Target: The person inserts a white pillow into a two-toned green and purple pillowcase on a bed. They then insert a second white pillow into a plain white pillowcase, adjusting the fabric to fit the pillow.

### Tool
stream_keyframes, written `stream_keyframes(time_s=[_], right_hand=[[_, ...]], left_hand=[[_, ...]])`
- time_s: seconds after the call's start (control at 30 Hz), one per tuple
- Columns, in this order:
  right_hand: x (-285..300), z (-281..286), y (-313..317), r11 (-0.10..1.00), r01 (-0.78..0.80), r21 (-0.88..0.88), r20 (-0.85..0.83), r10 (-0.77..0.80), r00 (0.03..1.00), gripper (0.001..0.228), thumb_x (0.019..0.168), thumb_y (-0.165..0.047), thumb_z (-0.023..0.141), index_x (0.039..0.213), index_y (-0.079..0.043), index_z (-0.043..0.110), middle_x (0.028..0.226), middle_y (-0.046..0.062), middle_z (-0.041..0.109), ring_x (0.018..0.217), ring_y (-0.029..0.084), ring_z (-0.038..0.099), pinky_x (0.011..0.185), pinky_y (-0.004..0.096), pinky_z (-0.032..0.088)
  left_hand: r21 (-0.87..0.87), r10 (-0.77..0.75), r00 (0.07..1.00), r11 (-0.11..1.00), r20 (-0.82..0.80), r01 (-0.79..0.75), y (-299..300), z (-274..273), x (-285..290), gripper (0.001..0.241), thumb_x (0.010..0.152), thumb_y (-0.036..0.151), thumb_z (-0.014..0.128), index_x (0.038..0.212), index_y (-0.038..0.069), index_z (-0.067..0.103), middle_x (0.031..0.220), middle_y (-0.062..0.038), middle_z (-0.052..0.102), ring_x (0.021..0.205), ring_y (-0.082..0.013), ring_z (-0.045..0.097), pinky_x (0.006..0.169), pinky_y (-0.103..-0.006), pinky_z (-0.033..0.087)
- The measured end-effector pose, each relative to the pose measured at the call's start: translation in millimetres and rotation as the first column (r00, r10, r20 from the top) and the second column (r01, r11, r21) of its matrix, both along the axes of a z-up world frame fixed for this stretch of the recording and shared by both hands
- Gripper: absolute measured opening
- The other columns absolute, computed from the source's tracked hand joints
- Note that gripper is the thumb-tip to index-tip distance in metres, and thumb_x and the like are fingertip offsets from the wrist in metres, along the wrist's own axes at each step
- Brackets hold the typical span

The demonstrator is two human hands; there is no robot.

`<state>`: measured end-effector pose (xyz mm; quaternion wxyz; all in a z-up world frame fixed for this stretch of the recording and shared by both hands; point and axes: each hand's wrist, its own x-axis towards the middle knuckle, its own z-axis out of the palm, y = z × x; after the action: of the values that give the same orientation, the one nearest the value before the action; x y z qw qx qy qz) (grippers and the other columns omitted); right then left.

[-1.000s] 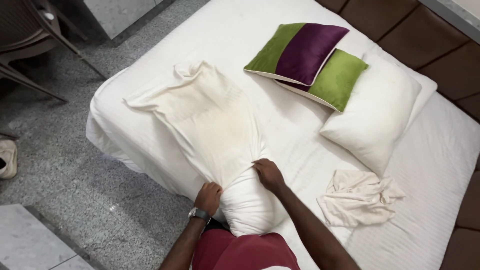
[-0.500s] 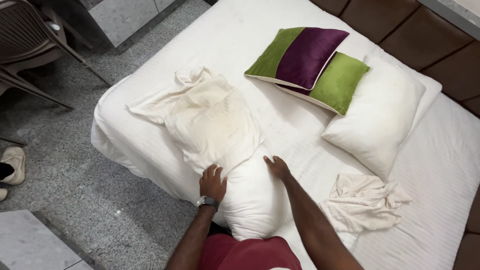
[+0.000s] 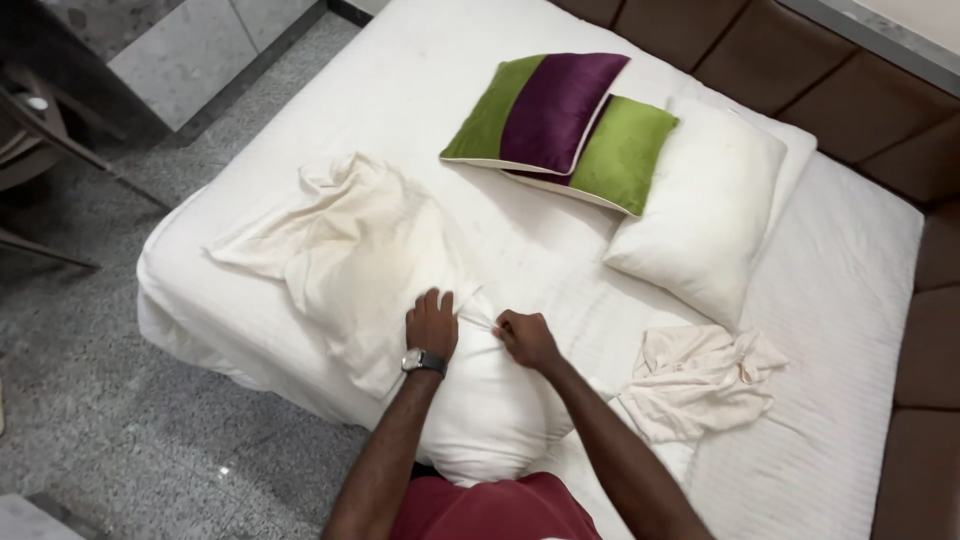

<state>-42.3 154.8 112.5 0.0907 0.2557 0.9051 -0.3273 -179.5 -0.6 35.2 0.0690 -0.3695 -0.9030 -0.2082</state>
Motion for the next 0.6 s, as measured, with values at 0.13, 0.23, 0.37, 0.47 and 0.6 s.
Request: stream_keyframes(time_s=[0.13, 0.23, 0.37, 0.47, 0.6], right_hand=[[28, 109, -58, 0.97, -0.124, 0.209, -0.226, 0.171, 0.959, 0.009, 0.093, -0.014, 0.065, 0.091, -0.01, 0.073, 0.084, 0.01, 0.073, 0.078, 0.029, 0.066, 0.091, 0.043, 0.048], [50, 150, -101, 0.942, -0.152, 0.3, -0.375, 0.263, 0.889, 0.005, 0.092, -0.008, 0.065, 0.091, -0.008, 0.069, 0.077, 0.011, 0.068, 0.078, 0.027, 0.065, 0.097, 0.048, 0.044], [59, 121, -103, 0.964, -0.125, 0.236, -0.422, 0.218, 0.88, 0.001, 0.093, -0.009, 0.067, 0.092, -0.008, 0.067, 0.081, 0.009, 0.067, 0.081, 0.028, 0.064, 0.093, 0.046, 0.046], [54, 81, -74, 0.966, -0.156, 0.208, -0.381, 0.227, 0.897, 0.006, 0.091, -0.009, 0.068, 0.097, -0.009, 0.068, 0.093, 0.01, 0.068, 0.092, 0.03, 0.064, 0.095, 0.047, 0.047], [38, 69, -20, 0.924, 0.059, 0.378, -0.579, 0.187, 0.794, 0.05, 0.083, -0.02, 0.076, 0.127, -0.004, 0.06, 0.128, 0.02, 0.063, 0.117, 0.038, 0.061, 0.095, 0.049, 0.047]], left_hand=[[0.213, 0.048, 0.995, 0.975, 0.088, -0.065, 12, 86, 7, 0.043, 0.082, 0.012, 0.073, 0.125, 0.014, 0.068, 0.136, -0.008, 0.06, 0.133, -0.0301, 0.052, 0.095, -0.0503, 0.047], [0.489, 0.053, 0.986, 0.863, 0.159, -0.125, -8, 121, 10, 0.039, 0.083, 0.003, 0.073, 0.121, 0.012, 0.072, 0.136, -0.004, 0.062, 0.136, -0.0278, 0.057, 0.1, -0.048, 0.053], [0.569, -0.002, 0.992, 0.819, 0.122, -0.069, -19, 110, 13, 0.027, 0.086, 0.002, 0.073, 0.112, 0.008, 0.072, 0.134, -0.004, 0.062, 0.129, -0.0294, 0.065, 0.1, -0.0427, 0.059], [0.399, -0.055, 0.955, 0.915, 0.291, -0.069, -9, 80, 22, 0.022, 0.087, 0.008, 0.071, 0.109, 0.007, 0.073, 0.138, -0.009, 0.06, 0.123, -0.0315, 0.066, 0.094, -0.0427, 0.059], [0.337, -0.197, 0.869, 0.941, 0.454, 0.037, 7, 56, 49, 0.019, 0.096, 0.024, 0.067, 0.1, 0.007, 0.075, 0.15, -0.02, 0.047, 0.122, -0.0376, 0.061, 0.093, -0.046, 0.055]])
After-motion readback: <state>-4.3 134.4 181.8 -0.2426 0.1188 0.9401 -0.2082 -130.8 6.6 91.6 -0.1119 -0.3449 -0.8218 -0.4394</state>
